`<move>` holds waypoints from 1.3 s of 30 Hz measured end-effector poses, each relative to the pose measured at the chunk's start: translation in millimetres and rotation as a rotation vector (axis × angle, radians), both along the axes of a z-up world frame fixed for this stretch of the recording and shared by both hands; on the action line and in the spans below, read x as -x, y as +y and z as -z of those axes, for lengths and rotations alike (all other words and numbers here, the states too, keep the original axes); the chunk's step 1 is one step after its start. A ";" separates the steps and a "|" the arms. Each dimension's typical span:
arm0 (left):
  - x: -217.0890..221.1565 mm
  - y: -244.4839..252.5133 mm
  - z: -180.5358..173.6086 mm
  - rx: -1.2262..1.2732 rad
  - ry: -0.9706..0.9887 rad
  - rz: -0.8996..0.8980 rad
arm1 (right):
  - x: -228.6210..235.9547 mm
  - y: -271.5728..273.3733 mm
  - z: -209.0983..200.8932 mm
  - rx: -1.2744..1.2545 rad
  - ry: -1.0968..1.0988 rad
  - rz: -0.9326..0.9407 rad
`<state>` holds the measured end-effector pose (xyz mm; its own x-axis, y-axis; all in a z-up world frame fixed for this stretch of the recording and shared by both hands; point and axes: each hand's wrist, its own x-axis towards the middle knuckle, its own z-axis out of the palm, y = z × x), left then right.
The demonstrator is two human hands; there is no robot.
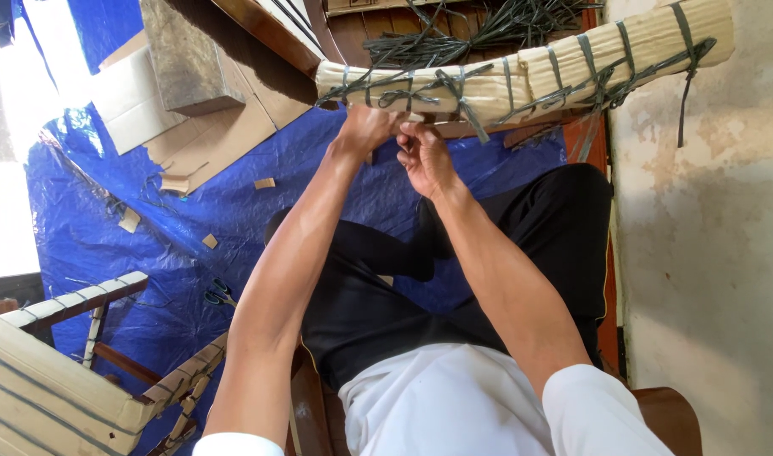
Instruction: Bundling and tying furniture components with plastic strips.
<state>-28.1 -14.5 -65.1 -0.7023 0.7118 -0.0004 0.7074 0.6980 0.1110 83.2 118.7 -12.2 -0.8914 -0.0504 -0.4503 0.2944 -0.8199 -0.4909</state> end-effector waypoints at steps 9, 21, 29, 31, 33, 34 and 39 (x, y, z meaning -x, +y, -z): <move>-48.6 2.8 -81.7 -0.518 -0.210 -0.328 | -24.9 -36.7 6.7 -0.641 -0.067 0.139; -81.8 -29.4 -122.1 -0.885 -0.278 -0.208 | -26.5 -41.4 -92.3 -1.352 0.294 0.263; -87.2 -39.3 -113.9 -0.752 -0.022 0.007 | 2.3 -53.9 -73.7 -1.546 0.377 0.402; -85.2 -42.2 -102.3 -0.691 0.019 0.042 | 4.2 -57.1 -83.4 -1.569 0.376 0.377; -81.9 -43.4 -87.9 -0.633 0.006 0.041 | 10.7 -54.2 -86.5 -1.537 0.383 0.388; -83.7 -46.5 -79.8 -0.571 -0.016 0.033 | 11.0 -55.1 -87.0 -1.502 0.383 0.388; -81.2 -41.3 -63.4 -0.649 -0.040 -0.012 | 18.0 -53.0 -70.4 -1.363 0.356 0.289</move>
